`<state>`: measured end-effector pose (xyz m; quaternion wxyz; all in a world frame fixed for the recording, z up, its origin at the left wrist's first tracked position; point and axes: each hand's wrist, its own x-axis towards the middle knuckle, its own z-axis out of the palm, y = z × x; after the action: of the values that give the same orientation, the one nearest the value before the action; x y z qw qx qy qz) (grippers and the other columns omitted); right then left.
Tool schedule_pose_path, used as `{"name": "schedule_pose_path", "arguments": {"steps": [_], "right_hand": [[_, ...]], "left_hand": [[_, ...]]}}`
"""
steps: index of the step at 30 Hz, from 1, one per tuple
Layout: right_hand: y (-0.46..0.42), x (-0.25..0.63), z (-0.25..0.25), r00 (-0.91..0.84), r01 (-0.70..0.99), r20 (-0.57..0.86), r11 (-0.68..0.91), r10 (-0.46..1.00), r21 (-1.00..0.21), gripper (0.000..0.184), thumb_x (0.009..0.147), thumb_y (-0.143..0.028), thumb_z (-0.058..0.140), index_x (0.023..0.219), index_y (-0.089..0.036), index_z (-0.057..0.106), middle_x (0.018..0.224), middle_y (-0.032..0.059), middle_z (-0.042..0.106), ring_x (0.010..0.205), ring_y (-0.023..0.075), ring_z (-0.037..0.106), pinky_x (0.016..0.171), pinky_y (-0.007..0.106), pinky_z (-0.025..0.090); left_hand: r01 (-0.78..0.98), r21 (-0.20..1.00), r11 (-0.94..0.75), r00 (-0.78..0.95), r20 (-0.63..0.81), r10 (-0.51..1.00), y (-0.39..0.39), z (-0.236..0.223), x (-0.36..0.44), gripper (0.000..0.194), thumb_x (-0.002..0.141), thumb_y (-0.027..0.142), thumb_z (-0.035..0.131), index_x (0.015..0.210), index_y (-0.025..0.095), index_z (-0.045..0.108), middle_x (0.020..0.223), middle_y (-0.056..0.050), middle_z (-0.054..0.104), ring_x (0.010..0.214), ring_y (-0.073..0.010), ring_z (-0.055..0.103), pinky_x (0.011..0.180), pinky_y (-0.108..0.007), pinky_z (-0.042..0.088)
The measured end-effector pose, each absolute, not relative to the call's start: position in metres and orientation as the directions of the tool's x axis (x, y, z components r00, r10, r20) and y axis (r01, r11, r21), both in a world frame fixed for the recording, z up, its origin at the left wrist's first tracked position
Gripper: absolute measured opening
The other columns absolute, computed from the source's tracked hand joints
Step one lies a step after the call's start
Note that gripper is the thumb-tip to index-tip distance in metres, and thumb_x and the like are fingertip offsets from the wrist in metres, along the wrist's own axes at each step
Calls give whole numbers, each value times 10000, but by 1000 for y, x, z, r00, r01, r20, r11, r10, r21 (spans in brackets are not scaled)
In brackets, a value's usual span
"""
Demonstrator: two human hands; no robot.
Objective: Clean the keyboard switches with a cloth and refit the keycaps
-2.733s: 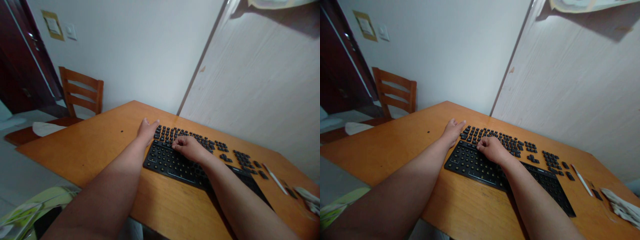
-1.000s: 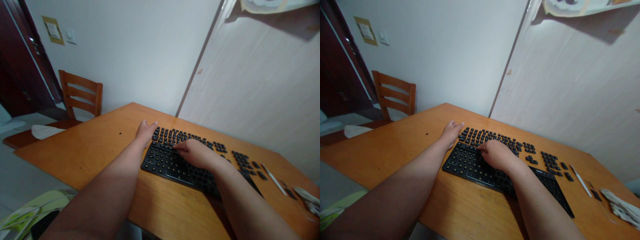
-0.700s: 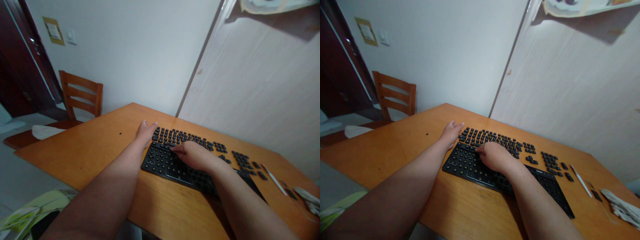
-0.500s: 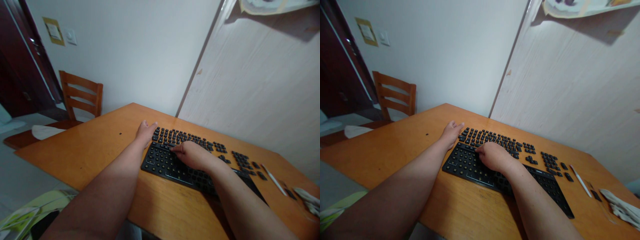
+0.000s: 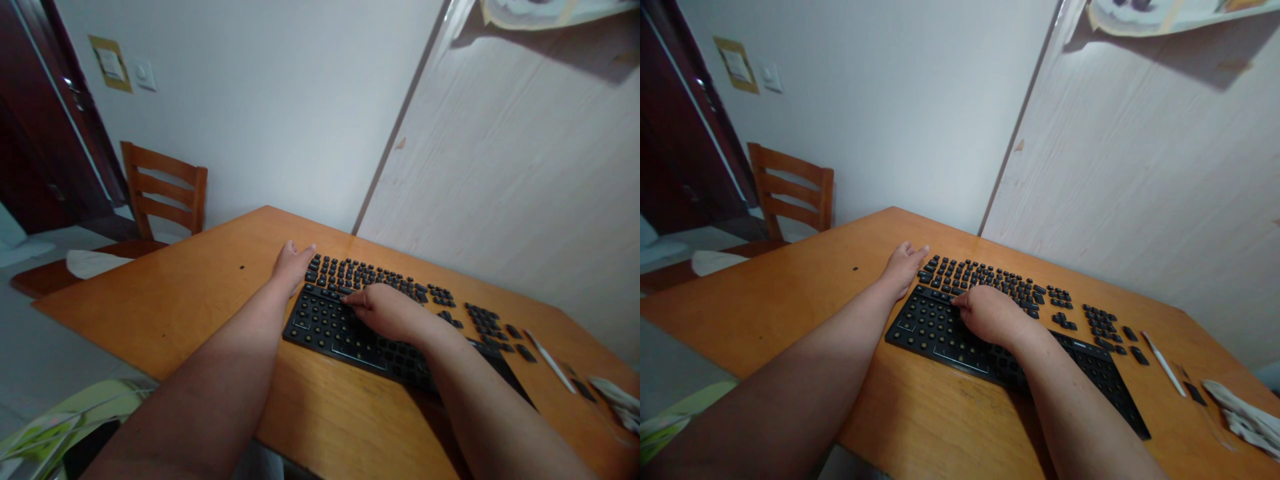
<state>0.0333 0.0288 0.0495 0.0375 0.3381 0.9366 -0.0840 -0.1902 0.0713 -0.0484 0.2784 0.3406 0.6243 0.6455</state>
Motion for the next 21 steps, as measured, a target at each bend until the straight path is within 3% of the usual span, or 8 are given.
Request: {"name": "schedule_pose_path", "arguments": {"steps": [17,21], "right_hand": [[29,34,49,-778,628,-92,766,621,-138,404,849,-155,501,1147,-258,754,1148,34,747,1042,229,700,937,332,514],[30,32,46,-777,629,-88,767,623,-126,369,844,-157,500,1068,-251,778,1134,36,752,1039,232,701,924,330,519]], "left_hand": [[80,995,-57,-618,94,780,73,-51,-192,912,768,605,683,1491,161,349,1534,-199,404,1377,-278,456,1098,-351,373],[85,994,-63,-609,102,787,73,-51,-192,953,763,614,679,1509,141,320,1537,-208,394,1383,-278,449,1103,-342,368]]}}
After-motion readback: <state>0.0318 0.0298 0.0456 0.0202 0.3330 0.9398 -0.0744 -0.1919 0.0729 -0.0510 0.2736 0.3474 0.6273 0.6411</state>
